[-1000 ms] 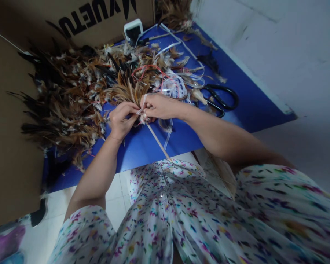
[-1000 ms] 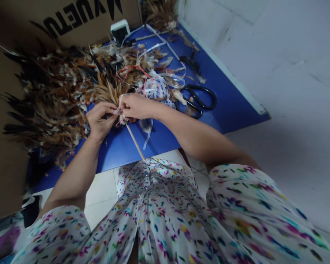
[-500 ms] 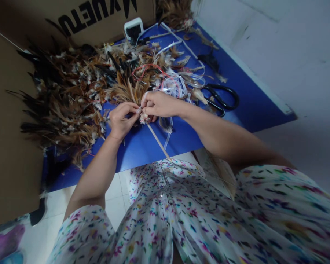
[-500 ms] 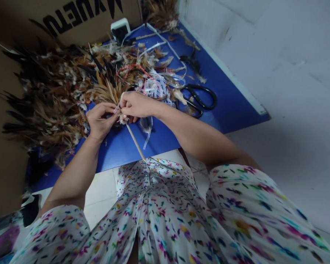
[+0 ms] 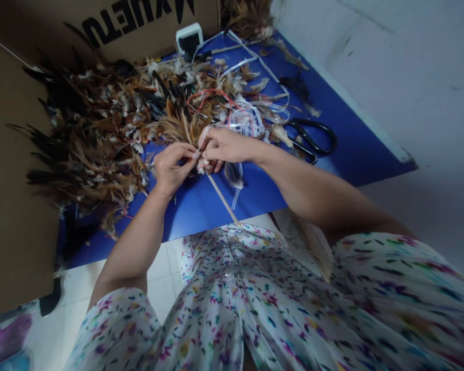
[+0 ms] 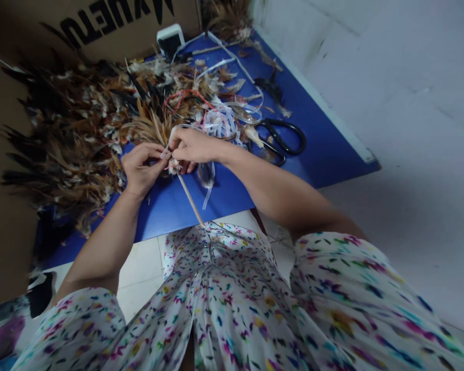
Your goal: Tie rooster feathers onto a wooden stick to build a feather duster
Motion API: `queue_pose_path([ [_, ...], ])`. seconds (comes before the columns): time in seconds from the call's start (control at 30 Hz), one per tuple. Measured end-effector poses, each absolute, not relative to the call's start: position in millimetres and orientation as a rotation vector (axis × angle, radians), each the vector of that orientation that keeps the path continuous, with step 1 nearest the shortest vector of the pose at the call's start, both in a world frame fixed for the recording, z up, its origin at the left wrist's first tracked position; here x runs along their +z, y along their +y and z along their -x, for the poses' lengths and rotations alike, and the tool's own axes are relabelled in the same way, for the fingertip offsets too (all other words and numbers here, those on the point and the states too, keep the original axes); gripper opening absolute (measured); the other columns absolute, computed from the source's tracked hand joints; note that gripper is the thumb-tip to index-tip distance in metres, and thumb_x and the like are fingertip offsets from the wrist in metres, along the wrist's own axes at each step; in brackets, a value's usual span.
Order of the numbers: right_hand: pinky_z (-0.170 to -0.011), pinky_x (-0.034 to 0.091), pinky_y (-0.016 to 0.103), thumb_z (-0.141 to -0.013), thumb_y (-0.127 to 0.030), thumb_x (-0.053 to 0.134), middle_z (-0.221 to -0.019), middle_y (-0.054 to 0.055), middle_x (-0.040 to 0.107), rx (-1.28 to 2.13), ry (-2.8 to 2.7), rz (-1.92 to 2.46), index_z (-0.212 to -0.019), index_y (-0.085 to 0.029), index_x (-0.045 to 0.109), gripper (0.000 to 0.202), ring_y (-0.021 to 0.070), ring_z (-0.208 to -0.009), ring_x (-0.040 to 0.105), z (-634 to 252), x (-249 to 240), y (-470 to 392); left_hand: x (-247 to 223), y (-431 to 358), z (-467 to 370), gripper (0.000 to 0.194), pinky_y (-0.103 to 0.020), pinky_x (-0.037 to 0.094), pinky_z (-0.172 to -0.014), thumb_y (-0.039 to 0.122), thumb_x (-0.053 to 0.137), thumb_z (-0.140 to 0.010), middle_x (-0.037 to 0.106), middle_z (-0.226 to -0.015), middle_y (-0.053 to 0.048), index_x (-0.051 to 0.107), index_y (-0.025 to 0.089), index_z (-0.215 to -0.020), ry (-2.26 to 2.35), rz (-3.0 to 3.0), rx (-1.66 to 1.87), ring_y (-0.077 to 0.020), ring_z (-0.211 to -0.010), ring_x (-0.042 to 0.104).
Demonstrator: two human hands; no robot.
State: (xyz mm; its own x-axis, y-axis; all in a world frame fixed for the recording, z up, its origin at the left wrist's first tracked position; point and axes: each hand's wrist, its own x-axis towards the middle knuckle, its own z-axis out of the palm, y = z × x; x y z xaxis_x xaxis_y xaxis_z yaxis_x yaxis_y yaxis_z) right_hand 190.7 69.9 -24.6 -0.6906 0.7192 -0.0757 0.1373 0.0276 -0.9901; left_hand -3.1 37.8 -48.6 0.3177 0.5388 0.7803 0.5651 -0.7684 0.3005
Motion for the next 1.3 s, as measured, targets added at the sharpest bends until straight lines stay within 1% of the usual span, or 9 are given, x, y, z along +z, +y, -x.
queue_pose_path([
  [0.2,-0.061,0.059,0.025,-0.088,-0.003,0.051,-0.062,-0.003,0.064,1.759,-1.836,0.883,-0.083,-0.018,0.05,0.016,0.0113,-0.055,0.066,-189.1,-25.7,70.6,-48.1,38.4,2.9,0.017,-0.024,0.049,-0.064,0.024,0.071,-0.085,0.073,-0.077,-0.001,0.063,0.018,-0.071,-0.98,2.543,-1.561,-0.011,-0.069,0.066],
  [0.33,-0.059,0.059,0.023,-0.087,-0.002,0.049,-0.056,-0.005,0.059,1.791,-1.801,0.866,-0.079,-0.019,0.049,0.019,0.0106,-0.054,0.065,-189.2,-24.5,71.4,-48.2,38.0,2.9,0.018,-0.025,0.048,-0.065,0.026,0.072,-0.085,0.072,-0.078,-0.002,0.063,0.019,-0.071,-1.001,2.575,-1.559,-0.0118,-0.07,0.066],
  [0.43,-0.059,0.058,0.024,-0.086,-0.002,0.048,-0.054,-0.005,0.058,1.789,-1.792,0.928,-0.077,-0.019,0.049,0.02,0.0115,-0.053,0.065,-188.7,-21.5,70.5,-48.3,37.7,3.2,0.018,-0.025,0.048,-0.065,0.027,0.071,-0.085,0.072,-0.078,-0.002,0.064,0.019,-0.071,-1.031,2.597,-1.536,-0.0121,-0.07,0.065],
  [0.67,-0.057,0.058,0.023,-0.086,-0.004,0.053,-0.059,-0.004,0.062,1.808,-1.737,0.933,-0.084,-0.019,0.051,0.016,0.0121,-0.055,0.066,-188.9,-19.6,68.9,-48.5,38.5,3.4,0.018,-0.026,0.047,-0.065,0.027,0.071,-0.085,0.072,-0.077,-0.002,0.064,0.019,-0.071,-1.034,2.585,-1.565,-0.0126,-0.07,0.065],
  [0.83,-0.059,0.059,0.024,-0.087,-0.003,0.056,-0.065,-0.002,0.065,1.823,-1.763,0.911,-0.083,-0.018,0.053,0.016,0.0112,-0.056,0.067,-190.0,-23.3,70.3,-48.3,38.4,3.4,0.017,-0.026,0.048,-0.065,0.025,0.072,-0.084,0.072,-0.077,-0.001,0.064,0.019,-0.071,-1.005,2.573,-1.576,-0.0121,-0.069,0.066],
  [0.97,-0.061,0.059,0.024,-0.087,-0.003,0.056,-0.064,-0.003,0.065,1.816,-1.756,0.916,-0.082,-0.018,0.053,0.016,0.0108,-0.057,0.067,-189.9,-23.9,71.1,-48.5,38.4,3.9,0.018,-0.025,0.049,-0.065,0.025,0.071,-0.085,0.073,-0.078,-0.002,0.063,0.019,-0.071,-1.013,2.563,-1.539,-0.012,-0.069,0.067],
  [1.1,-0.058,0.059,0.022,-0.082,-0.002,0.063,-0.063,-0.005,0.065,1.817,-1.736,0.876,-0.086,-0.018,0.053,0.02,0.0094,-0.054,0.065,-190.1,-25.7,71.5,-49.3,39.1,4.4,0.018,-0.025,0.05,-0.064,0.025,0.071,-0.085,0.073,-0.078,-0.001,0.062,0.019,-0.071,-0.987,2.557,-1.525,-0.012,-0.07,0.067],
  [1.17,-0.057,0.058,0.021,-0.082,-0.004,0.065,-0.062,-0.005,0.065,1.826,-1.745,0.85,-0.086,-0.018,0.054,0.018,0.0087,-0.054,0.065,-190.5,-27.0,71.7,-49.5,39.2,4.2,0.018,-0.025,0.049,-0.063,0.025,0.071,-0.085,0.073,-0.077,-0.001,0.062,0.019,-0.071,-0.982,2.553,-1.528,-0.0117,-0.069,0.067],
  [1.3,-0.06,0.06,0.022,-0.086,-0.004,0.061,-0.064,-0.003,0.065,1.82,-1.78,0.871,-0.082,-0.017,0.055,0.014,0.0094,-0.055,0.066,-191.6,-26.8,72.5,-48.9,38.8,3.1,0.022,-0.025,0.048,-0.062,0.03,0.071,-0.086,0.073,-0.076,-0.001,0.062,0.018,-0.069,-1.035,2.54,-1.515,-0.0114,-0.068,0.066],
])
